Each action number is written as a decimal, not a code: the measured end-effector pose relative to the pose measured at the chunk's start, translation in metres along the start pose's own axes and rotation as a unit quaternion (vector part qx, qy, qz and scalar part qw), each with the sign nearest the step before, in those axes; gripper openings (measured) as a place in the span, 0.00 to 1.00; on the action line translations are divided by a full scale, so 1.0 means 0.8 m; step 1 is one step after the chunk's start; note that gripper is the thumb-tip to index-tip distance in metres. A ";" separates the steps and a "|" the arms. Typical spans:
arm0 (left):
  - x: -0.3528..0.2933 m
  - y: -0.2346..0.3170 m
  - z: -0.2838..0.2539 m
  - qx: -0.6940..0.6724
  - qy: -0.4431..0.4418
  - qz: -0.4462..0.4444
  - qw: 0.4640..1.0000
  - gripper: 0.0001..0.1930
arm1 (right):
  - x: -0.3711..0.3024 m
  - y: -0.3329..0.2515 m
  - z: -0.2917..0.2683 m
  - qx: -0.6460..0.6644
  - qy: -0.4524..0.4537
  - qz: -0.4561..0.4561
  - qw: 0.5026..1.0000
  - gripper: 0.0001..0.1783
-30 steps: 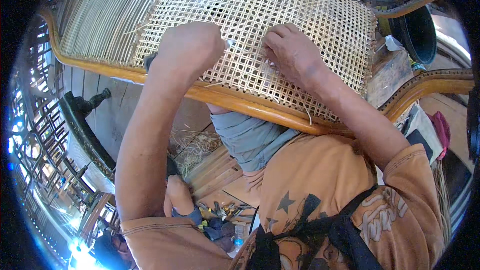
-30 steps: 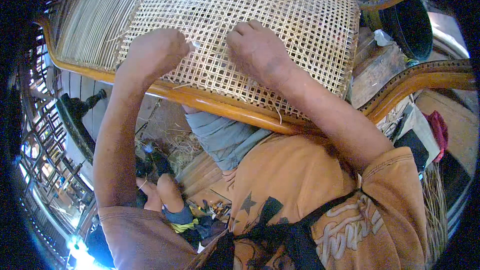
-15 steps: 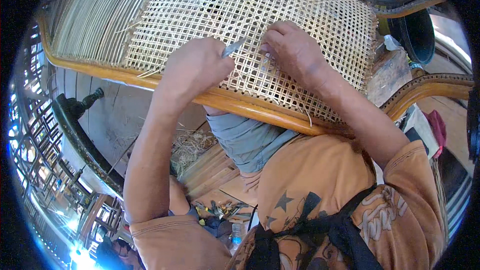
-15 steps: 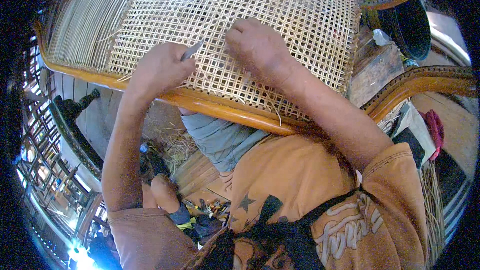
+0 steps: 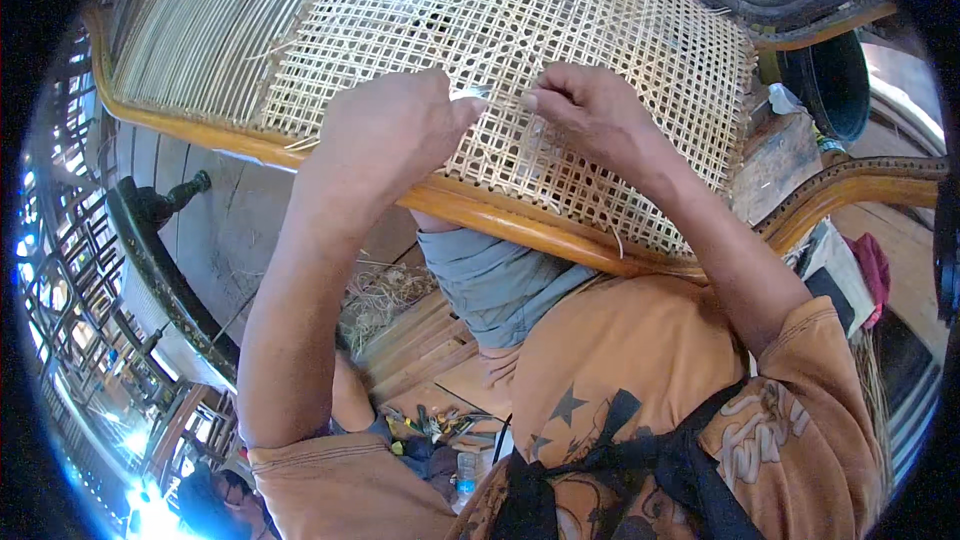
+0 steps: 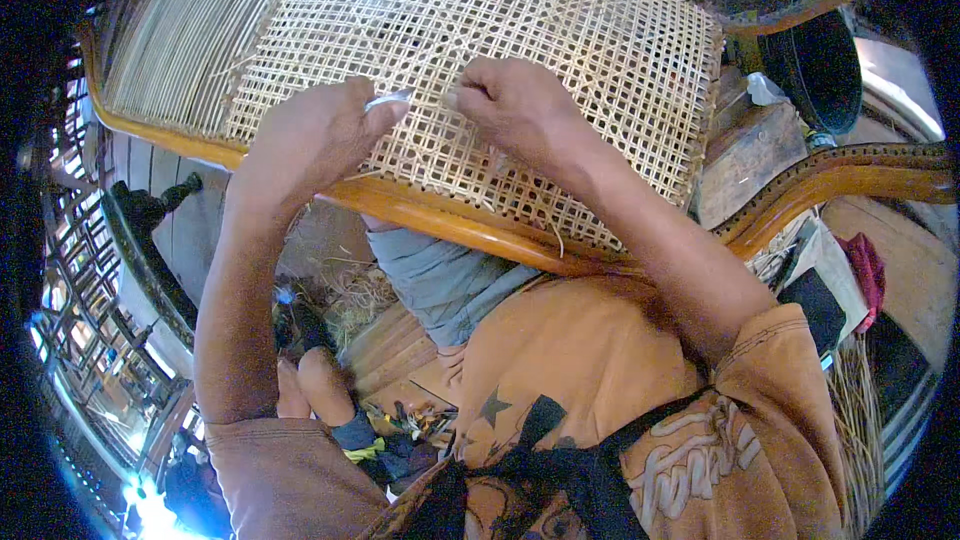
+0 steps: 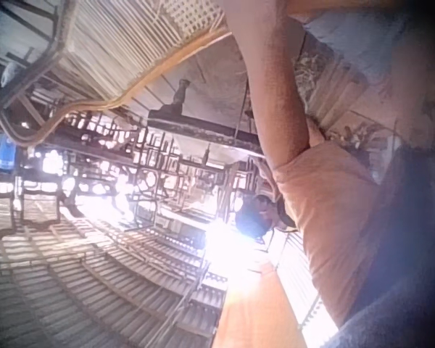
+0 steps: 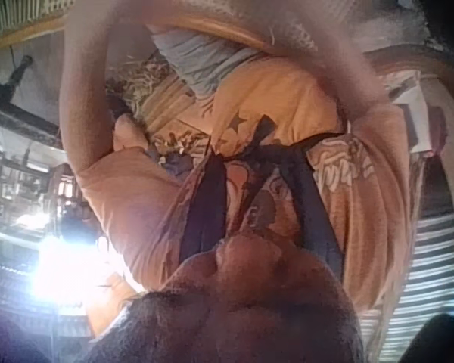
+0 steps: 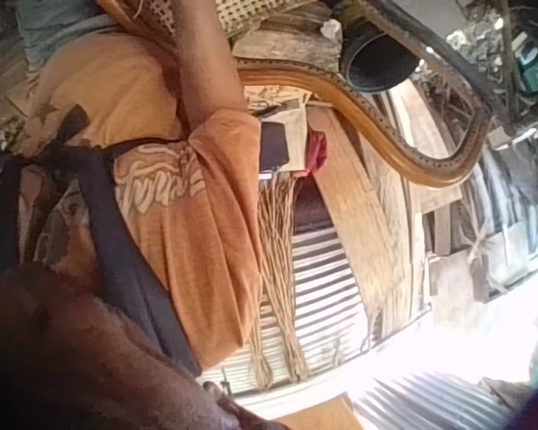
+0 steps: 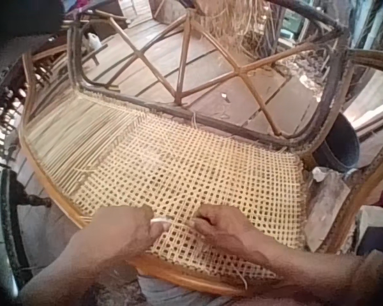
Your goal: Weaving and trimming wicker/rattan material on a chair frame using a small knife.
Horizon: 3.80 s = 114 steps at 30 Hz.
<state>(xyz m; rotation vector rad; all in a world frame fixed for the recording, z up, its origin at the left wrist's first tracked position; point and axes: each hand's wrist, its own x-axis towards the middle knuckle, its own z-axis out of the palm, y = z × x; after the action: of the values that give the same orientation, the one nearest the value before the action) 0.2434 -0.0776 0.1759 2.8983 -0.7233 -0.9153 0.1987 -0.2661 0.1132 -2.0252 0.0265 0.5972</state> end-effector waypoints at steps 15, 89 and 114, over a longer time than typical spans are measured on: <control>-0.030 0.061 0.000 -0.324 -0.227 0.018 0.918 0.15 | -0.007 0.052 -0.014 -0.192 0.048 -0.222 0.955 0.07; -0.179 -0.102 0.001 -0.224 0.144 -0.394 0.880 0.17 | -0.015 0.116 -0.081 0.179 0.100 -0.008 0.979 0.11; -0.043 0.210 0.114 -0.611 0.079 -0.105 0.781 0.09 | -0.226 0.087 -0.129 0.246 0.004 0.003 0.969 0.08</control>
<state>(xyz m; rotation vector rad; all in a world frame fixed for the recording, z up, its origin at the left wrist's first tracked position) 0.0974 -0.2019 0.1440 1.8055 0.2271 -0.7017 0.0631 -0.4279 0.1737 -1.5462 0.1696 0.5249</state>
